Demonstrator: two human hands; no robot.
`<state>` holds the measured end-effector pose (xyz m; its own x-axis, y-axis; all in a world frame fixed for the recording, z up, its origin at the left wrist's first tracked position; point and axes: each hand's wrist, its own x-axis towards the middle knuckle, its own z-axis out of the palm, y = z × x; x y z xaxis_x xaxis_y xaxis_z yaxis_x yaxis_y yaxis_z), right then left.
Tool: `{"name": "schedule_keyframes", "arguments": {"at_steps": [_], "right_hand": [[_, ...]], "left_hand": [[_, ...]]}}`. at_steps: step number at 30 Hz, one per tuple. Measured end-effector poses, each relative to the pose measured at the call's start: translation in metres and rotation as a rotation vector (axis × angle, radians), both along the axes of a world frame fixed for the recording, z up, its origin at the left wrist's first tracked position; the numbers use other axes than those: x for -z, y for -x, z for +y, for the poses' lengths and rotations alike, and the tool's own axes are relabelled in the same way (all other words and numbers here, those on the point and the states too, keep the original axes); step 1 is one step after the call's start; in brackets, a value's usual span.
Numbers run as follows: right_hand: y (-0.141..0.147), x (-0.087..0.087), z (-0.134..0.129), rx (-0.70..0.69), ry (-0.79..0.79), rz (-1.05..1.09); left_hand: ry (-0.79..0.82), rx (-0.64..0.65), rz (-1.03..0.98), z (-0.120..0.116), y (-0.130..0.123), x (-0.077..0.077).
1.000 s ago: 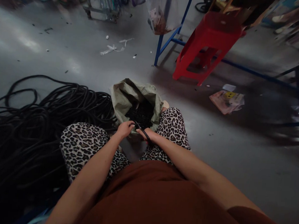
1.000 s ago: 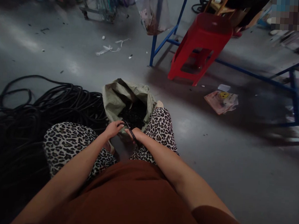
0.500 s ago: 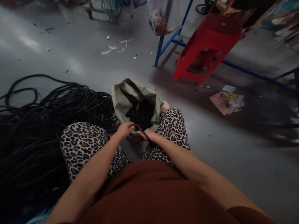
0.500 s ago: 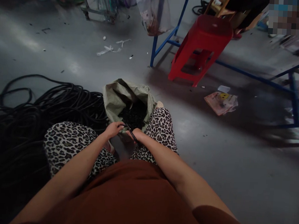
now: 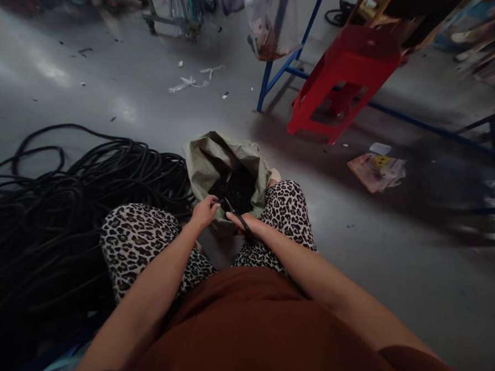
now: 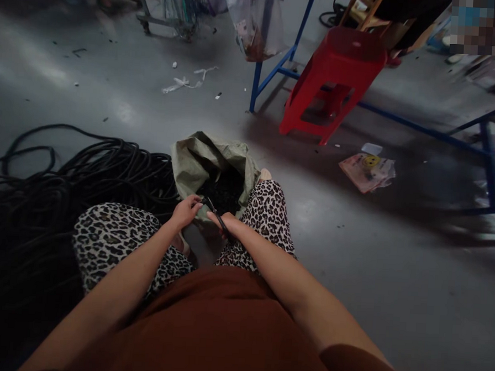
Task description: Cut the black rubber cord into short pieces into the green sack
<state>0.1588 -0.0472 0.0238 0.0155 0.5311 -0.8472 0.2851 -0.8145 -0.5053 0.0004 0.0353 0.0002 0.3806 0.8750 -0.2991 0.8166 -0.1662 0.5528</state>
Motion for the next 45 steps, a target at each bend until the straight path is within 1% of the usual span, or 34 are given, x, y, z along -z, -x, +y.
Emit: {"name": "schedule_keyframes", "arguments": {"at_steps": [3,10,14,17,20,22,27,31,36,40,45], "right_hand": [[0.002,-0.004,0.000,-0.019,-0.001,0.015],[0.008,-0.004,0.002,-0.052,-0.036,0.029],[0.010,-0.008,0.003,-0.110,-0.057,0.008],[0.010,-0.006,0.003,-0.122,-0.060,-0.015],[0.009,0.000,0.004,-0.101,-0.071,-0.024],[0.009,0.003,0.005,-0.075,-0.078,-0.015],[0.010,0.005,0.007,0.029,-0.071,0.026],[0.011,0.008,0.009,0.079,-0.077,0.031],[0.008,0.012,0.008,0.073,-0.132,0.018],[0.001,0.010,0.007,0.076,-0.161,-0.004],[-0.007,0.004,0.005,0.169,-0.097,0.020]], "left_hand": [[0.001,-0.036,-0.026,-0.001,0.001,-0.002],[-0.013,-0.062,-0.022,-0.003,0.004,-0.002],[-0.035,-0.043,-0.018,-0.003,0.007,0.000],[-0.021,-0.015,-0.002,-0.004,0.008,0.001],[-0.010,0.009,-0.021,-0.005,0.011,0.002],[-0.033,0.018,-0.023,-0.004,0.014,0.001],[-0.184,0.006,0.084,-0.001,0.024,-0.005],[-0.262,0.069,0.077,0.001,0.027,-0.008],[-0.284,0.114,0.059,0.005,0.020,-0.008],[-0.305,0.129,0.072,0.011,0.011,-0.008],[-0.315,0.113,0.096,0.016,0.001,-0.006]]}}
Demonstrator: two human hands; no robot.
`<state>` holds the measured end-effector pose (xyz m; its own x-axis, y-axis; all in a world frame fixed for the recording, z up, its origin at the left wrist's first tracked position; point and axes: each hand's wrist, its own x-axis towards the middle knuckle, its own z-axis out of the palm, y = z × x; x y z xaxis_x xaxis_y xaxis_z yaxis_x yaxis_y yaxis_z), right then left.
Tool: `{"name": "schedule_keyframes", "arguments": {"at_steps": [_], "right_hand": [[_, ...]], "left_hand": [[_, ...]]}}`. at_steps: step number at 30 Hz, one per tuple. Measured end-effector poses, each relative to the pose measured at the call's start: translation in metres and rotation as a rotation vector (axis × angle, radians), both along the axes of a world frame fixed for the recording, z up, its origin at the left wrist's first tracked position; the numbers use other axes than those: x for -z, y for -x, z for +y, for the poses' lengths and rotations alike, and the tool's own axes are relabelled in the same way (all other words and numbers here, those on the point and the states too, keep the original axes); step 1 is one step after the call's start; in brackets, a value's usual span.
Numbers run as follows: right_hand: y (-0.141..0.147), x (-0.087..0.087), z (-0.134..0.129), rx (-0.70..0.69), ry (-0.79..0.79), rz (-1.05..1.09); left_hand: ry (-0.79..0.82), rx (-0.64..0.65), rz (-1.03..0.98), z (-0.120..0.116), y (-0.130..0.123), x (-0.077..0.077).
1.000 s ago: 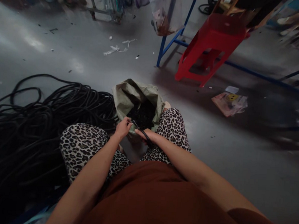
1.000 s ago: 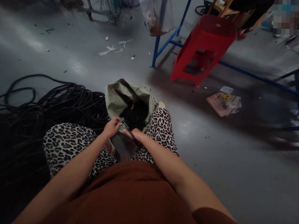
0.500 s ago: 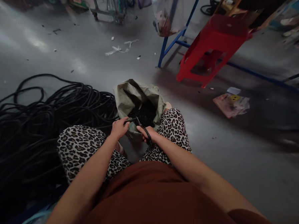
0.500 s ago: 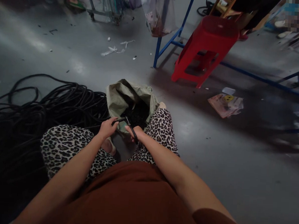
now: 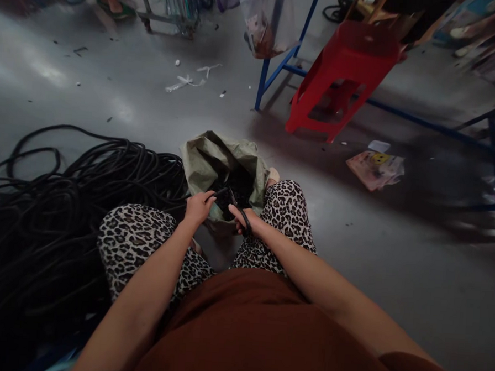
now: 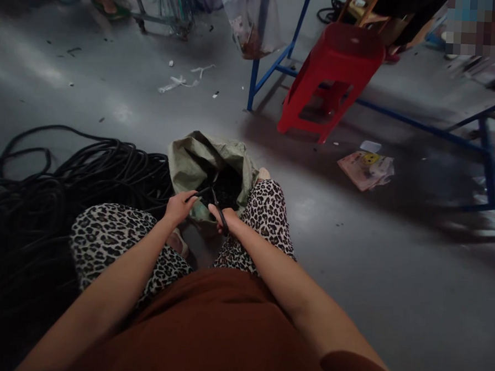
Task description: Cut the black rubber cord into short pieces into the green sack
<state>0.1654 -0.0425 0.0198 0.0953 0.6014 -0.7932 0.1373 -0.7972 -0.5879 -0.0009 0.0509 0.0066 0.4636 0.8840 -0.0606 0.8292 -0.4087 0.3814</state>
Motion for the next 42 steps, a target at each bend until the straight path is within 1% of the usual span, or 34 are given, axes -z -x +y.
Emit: {"name": "schedule_keyframes", "arguments": {"at_steps": [2,6,11,18,26,31,34,38,42], "right_hand": [[-0.002,-0.002,-0.001,0.007,0.013,0.023],[-0.002,-0.005,-0.003,-0.024,0.018,0.053],[0.000,-0.008,-0.002,-0.037,0.021,0.078],[0.002,-0.002,0.001,-0.030,0.046,0.096],[0.002,-0.005,0.000,-0.063,0.065,0.085],[0.002,-0.001,0.000,-0.066,0.069,0.084],[0.003,0.000,-0.001,-0.062,0.063,0.088],[0.003,-0.003,-0.002,-0.076,0.039,0.057],[0.005,-0.006,-0.003,-0.085,0.044,0.045]], "left_hand": [[0.005,-0.001,0.005,0.000,-0.003,0.001],[0.012,0.029,-0.014,-0.002,-0.007,0.003],[0.029,0.070,-0.034,-0.007,-0.008,0.002],[0.048,0.106,-0.039,-0.010,-0.004,0.002],[0.097,0.128,-0.017,-0.010,-0.003,0.003],[0.138,0.156,-0.003,-0.009,-0.002,0.004],[0.159,0.148,0.009,-0.009,-0.001,0.004],[0.178,0.114,0.030,-0.009,-0.001,0.007],[0.198,0.126,0.046,-0.010,-0.001,0.011]]}}
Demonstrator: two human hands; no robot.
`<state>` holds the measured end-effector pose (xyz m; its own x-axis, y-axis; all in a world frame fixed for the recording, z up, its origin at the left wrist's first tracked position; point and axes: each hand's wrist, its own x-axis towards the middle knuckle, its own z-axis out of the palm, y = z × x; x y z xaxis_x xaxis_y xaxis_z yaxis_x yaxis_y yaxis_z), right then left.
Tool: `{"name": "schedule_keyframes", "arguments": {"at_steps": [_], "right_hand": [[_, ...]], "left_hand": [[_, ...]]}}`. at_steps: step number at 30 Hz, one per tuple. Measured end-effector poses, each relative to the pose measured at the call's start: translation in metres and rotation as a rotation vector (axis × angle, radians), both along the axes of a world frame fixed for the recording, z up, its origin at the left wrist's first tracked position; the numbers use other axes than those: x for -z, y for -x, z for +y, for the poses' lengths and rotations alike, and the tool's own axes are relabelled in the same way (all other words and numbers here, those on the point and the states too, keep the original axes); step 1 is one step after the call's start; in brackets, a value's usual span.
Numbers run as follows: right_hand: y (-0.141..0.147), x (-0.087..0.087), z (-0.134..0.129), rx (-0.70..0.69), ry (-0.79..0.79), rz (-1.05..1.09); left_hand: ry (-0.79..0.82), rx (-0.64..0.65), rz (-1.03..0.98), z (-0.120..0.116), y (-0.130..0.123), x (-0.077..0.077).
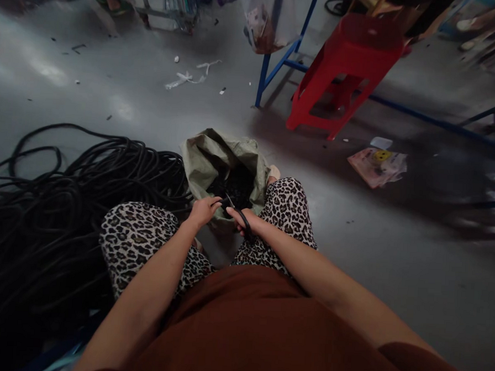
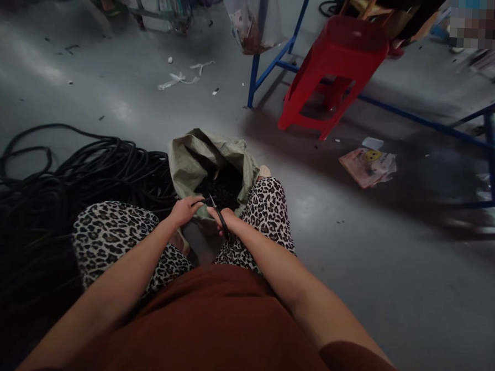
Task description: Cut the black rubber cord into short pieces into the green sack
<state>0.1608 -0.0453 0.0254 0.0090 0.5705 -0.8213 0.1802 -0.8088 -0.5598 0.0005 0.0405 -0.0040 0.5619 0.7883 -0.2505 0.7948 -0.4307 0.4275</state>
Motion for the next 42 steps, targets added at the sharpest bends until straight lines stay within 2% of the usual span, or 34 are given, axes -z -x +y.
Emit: {"name": "schedule_keyframes", "arguments": {"at_steps": [12,23,34,42], "right_hand": [[0.002,0.014,-0.001,-0.002,0.033,-0.040],[0.002,-0.001,-0.001,-0.063,0.041,-0.132],[0.001,0.002,-0.003,-0.087,0.034,-0.165],[-0.003,0.007,-0.002,0.016,0.061,-0.111]], "left_hand": [[0.118,0.007,0.069,-0.003,-0.003,0.006],[0.189,-0.004,0.072,-0.002,0.001,0.015],[0.175,-0.023,0.137,-0.001,0.003,0.017],[0.105,-0.085,0.105,0.000,0.004,0.013]]}}
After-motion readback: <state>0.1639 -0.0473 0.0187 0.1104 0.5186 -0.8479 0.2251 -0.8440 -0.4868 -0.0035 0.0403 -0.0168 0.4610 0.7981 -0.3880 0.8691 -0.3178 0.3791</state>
